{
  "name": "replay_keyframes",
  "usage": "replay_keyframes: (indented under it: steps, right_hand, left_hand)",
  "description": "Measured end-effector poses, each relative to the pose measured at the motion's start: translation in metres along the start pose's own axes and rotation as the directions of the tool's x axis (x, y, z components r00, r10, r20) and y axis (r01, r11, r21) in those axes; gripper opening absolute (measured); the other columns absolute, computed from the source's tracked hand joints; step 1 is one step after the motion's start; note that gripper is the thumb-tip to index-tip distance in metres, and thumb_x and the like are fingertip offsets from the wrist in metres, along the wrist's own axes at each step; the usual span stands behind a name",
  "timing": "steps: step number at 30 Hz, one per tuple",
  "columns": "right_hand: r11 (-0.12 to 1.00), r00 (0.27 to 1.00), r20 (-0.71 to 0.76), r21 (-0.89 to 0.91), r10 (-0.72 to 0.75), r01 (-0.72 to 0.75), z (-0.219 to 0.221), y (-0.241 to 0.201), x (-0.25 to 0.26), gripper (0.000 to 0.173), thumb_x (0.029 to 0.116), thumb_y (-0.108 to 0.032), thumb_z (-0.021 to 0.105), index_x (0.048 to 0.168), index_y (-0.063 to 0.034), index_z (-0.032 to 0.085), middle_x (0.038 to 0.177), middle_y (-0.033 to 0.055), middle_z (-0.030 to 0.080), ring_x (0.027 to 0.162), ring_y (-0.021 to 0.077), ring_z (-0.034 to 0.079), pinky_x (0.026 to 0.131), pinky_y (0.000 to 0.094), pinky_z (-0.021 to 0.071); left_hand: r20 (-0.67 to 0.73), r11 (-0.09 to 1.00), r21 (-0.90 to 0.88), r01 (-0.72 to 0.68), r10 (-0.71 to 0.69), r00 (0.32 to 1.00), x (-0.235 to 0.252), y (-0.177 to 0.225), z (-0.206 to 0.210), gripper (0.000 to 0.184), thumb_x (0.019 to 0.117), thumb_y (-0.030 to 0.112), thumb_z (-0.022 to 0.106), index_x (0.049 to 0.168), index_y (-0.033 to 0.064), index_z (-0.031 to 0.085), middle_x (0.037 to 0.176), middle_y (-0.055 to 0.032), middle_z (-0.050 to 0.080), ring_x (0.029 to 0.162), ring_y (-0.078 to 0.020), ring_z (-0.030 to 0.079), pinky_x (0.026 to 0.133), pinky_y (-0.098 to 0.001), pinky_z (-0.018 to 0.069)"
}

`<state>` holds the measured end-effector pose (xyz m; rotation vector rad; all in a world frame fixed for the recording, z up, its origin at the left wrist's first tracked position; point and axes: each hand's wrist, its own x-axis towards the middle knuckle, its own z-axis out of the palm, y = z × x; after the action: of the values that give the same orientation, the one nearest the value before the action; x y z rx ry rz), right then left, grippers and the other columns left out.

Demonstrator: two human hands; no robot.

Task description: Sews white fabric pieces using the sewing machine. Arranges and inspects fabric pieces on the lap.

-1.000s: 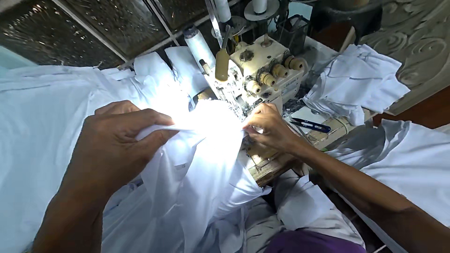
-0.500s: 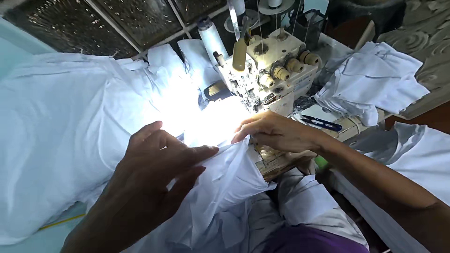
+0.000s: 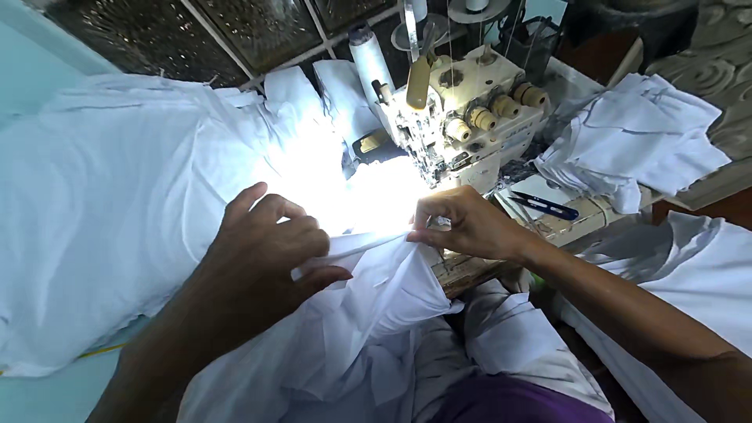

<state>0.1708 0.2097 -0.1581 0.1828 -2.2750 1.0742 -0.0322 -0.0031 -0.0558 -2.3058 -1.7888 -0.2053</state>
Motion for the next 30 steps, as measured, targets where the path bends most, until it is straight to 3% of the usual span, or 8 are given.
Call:
replay_keyframes:
  steps: [3, 9, 15, 19, 21, 23, 26, 30]
  right_hand:
    - [0.999, 0.999, -0.029, 0.048, 0.015, -0.014, 0.002, 0.003, -0.005, 0.015, 0.0931, -0.014, 0.070, 0.081, -0.0052, 0.067, 0.073, 0.0013, 0.065, 0.061, 0.0039, 0.058, 0.054, 0.0190, 0.0467]
    - [0.996, 0.994, -0.109, 0.083, 0.029, -0.020, 0.001, 0.005, -0.015, 0.017, 0.0915, -0.011, 0.072, 0.078, -0.0042, 0.063, 0.070, 0.0016, 0.062, 0.059, 0.0021, 0.054, 0.052, 0.0166, 0.0429]
    - [0.996, 0.998, -0.051, 0.079, 0.037, -0.033, -0.013, 0.007, -0.030, 0.012, 0.0904, -0.012, 0.075, 0.094, -0.0036, 0.067, 0.082, 0.0001, 0.069, 0.075, 0.0016, 0.066, 0.069, 0.0171, 0.0551]
    - [0.994, 0.994, 0.008, 0.022, 0.111, -0.112, -0.020, 0.003, -0.046, 0.018, 0.0886, -0.012, 0.076, 0.102, -0.0056, 0.065, 0.086, -0.0011, 0.071, 0.080, 0.0020, 0.068, 0.073, 0.0183, 0.0563]
    - [0.989, 0.988, 0.027, 0.000, 0.151, -0.151, -0.022, 0.000, -0.055, 0.018, 0.0893, -0.012, 0.074, 0.104, -0.0056, 0.065, 0.084, -0.0012, 0.070, 0.077, 0.0016, 0.067, 0.071, 0.0174, 0.0548]
    - [0.985, 0.985, 0.026, -0.019, 0.171, -0.170, -0.020, 0.000, -0.062, 0.017, 0.0903, -0.013, 0.073, 0.104, -0.0052, 0.066, 0.085, -0.0001, 0.070, 0.079, 0.0025, 0.066, 0.073, 0.0177, 0.0536]
    - [0.982, 0.982, -0.010, -0.025, 0.188, -0.188, -0.018, 0.007, -0.060, 0.017, 0.0887, -0.013, 0.075, 0.102, -0.0051, 0.067, 0.085, 0.0004, 0.071, 0.081, 0.0046, 0.067, 0.075, 0.0203, 0.0547]
    - [0.981, 0.981, -0.111, -0.088, 0.161, -0.171, -0.013, 0.022, -0.045, 0.020, 0.0846, -0.012, 0.079, 0.101, -0.0056, 0.068, 0.087, 0.0005, 0.071, 0.086, 0.0117, 0.067, 0.088, 0.0322, 0.0544]
  left_hand:
    - [0.009, 0.998, -0.061, 0.009, -0.008, 1.000, -0.002, -0.022, -0.010, 0.049, 0.0945, 0.058, 0.058, 0.068, 0.0173, 0.057, 0.075, 0.0012, 0.060, 0.098, -0.0251, 0.062, 0.102, -0.0603, 0.0361]
    - [0.001, 0.913, -0.380, 0.146, -0.158, 0.987, 0.012, -0.042, -0.023, 0.029, 0.0915, 0.047, 0.070, 0.079, 0.0233, 0.058, 0.088, 0.0138, 0.062, 0.108, -0.0005, 0.059, 0.113, -0.0355, 0.0359]
    - [-0.134, 0.912, -0.365, 0.187, -0.250, 0.959, 0.044, -0.019, -0.007, 0.020, 0.0923, 0.034, 0.070, 0.093, 0.0168, 0.060, 0.092, 0.0122, 0.060, 0.092, 0.0088, 0.056, 0.086, -0.0134, 0.0457]
    - [-0.200, 0.984, -0.142, 0.111, -0.138, 0.970, 0.060, 0.007, 0.000, 0.024, 0.0978, 0.023, 0.061, 0.097, -0.0002, 0.064, 0.091, -0.0135, 0.065, 0.095, -0.0264, 0.059, 0.101, -0.0487, 0.0384]
    - [-0.190, 0.996, -0.065, 0.053, -0.065, 0.980, 0.064, 0.018, 0.003, 0.027, 0.1010, 0.022, 0.058, 0.107, -0.0018, 0.069, 0.094, -0.0159, 0.068, 0.096, -0.0333, 0.061, 0.109, -0.0604, 0.0295]
    - [-0.165, 0.999, 0.031, 0.015, -0.010, 0.986, 0.067, 0.024, 0.006, 0.031, 0.1034, 0.022, 0.053, 0.111, -0.0017, 0.071, 0.092, -0.0157, 0.069, 0.096, -0.0368, 0.062, 0.109, -0.0653, 0.0257]
    - [-0.169, 0.991, 0.135, 0.002, 0.021, 0.985, 0.071, 0.024, 0.010, 0.034, 0.1045, 0.022, 0.051, 0.087, -0.0014, 0.068, 0.078, -0.0151, 0.062, 0.094, -0.0422, 0.060, 0.108, -0.0691, 0.0248]
    - [-0.233, 0.979, 0.199, 0.042, 0.005, 0.972, 0.073, 0.021, 0.009, 0.036, 0.1056, 0.022, 0.053, 0.082, -0.0026, 0.065, 0.078, -0.0180, 0.063, 0.097, -0.0455, 0.060, 0.108, -0.0698, 0.0251]
